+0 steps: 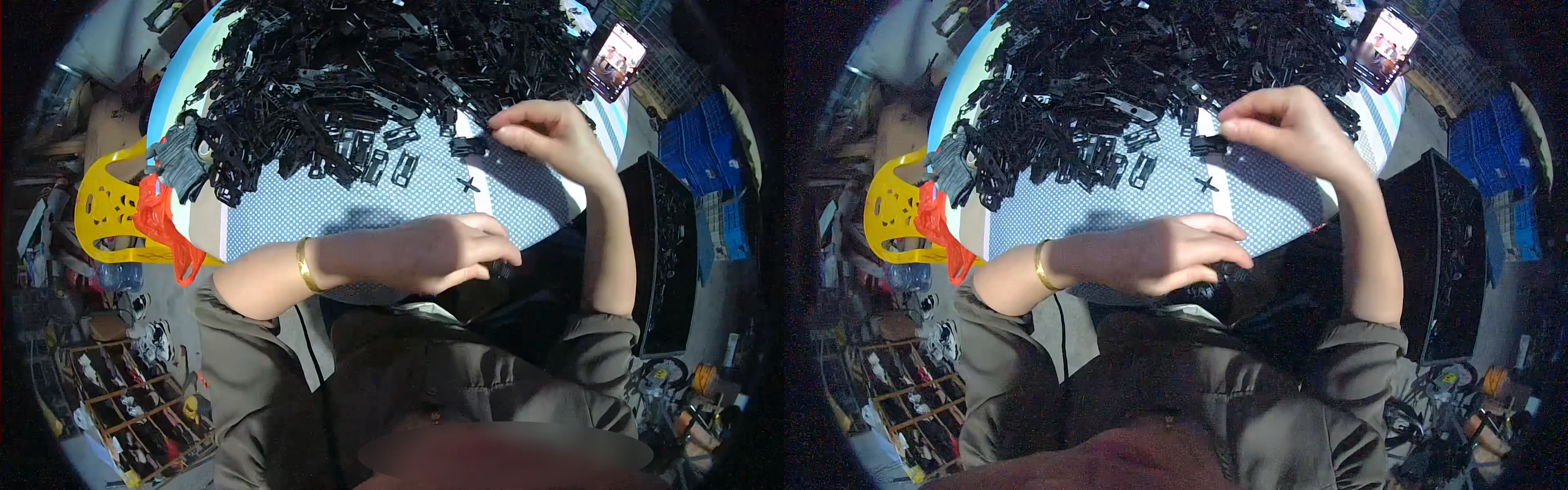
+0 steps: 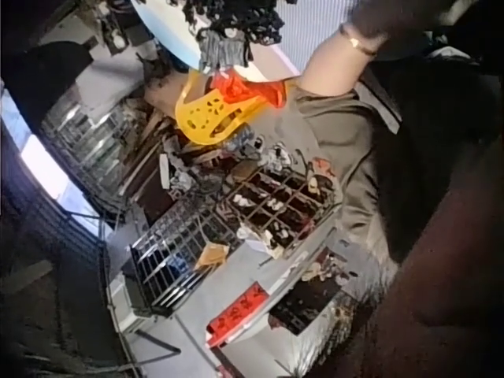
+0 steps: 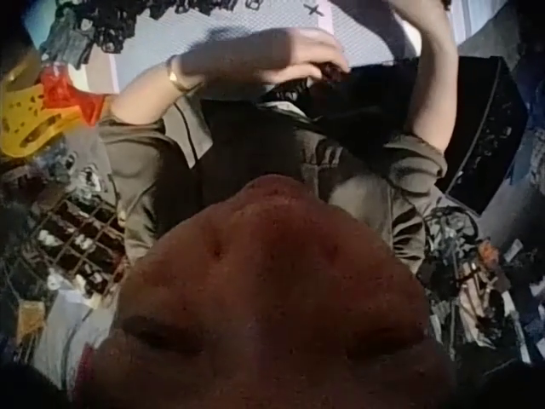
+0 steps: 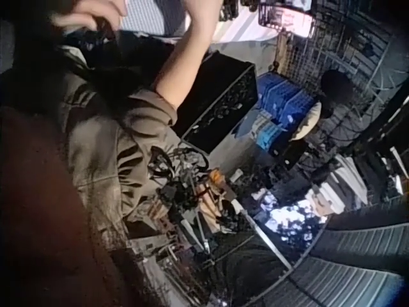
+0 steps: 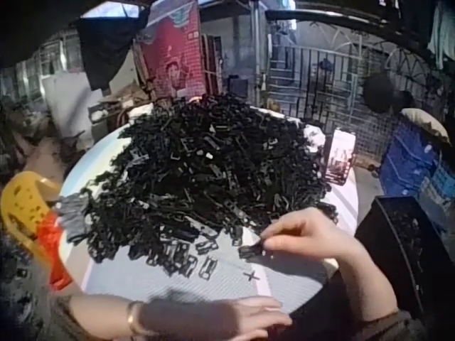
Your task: Assembling small black plastic components from a large pile at a workstation.
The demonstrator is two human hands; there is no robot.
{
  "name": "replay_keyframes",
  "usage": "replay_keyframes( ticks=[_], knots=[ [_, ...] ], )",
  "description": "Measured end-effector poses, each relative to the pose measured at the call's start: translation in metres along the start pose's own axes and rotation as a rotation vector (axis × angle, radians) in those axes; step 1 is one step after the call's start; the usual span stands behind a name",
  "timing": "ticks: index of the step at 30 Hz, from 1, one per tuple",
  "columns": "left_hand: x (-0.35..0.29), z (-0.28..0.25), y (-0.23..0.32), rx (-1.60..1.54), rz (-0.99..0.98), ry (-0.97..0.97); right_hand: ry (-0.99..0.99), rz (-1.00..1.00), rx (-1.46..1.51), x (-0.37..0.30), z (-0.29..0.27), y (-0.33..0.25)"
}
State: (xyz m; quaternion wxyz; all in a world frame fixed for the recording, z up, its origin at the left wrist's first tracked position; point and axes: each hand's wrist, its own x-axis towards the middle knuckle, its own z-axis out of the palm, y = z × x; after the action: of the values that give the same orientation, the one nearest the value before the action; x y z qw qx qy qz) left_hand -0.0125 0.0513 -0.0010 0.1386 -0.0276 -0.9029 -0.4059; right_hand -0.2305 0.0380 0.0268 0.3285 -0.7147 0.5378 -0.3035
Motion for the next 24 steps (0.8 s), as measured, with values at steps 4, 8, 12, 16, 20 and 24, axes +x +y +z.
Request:
replay_keyframes(
  ticks=[4,8,12,16,20,24],
  knots=[
    [-0.004,-0.014,-0.016,0.194,0.016,0.248,0.193,-0.331,-0.491,0.001,0.027,-0.001],
    [-0.015,-0.063,-0.044,0.864,-0.183,0.515,0.166,-0.377,-0.607,0.004,0.033,-0.002],
    [-0.022,-0.069,-0.059,1.036,-0.303,0.473,0.100,-0.303,-0.608,0.007,0.038,-0.002],
    [-0.020,-0.065,-0.054,1.138,-0.372,0.379,0.056,-0.235,-0.587,0.005,0.038,-0.007],
    [-0.020,-0.065,-0.057,1.167,-0.293,0.419,0.096,-0.431,-0.507,0.008,0.042,0.006],
    [-0.018,-0.061,-0.059,1.177,-0.309,0.421,0.054,-0.367,-0.603,0.007,0.043,0.000]
  ],
)
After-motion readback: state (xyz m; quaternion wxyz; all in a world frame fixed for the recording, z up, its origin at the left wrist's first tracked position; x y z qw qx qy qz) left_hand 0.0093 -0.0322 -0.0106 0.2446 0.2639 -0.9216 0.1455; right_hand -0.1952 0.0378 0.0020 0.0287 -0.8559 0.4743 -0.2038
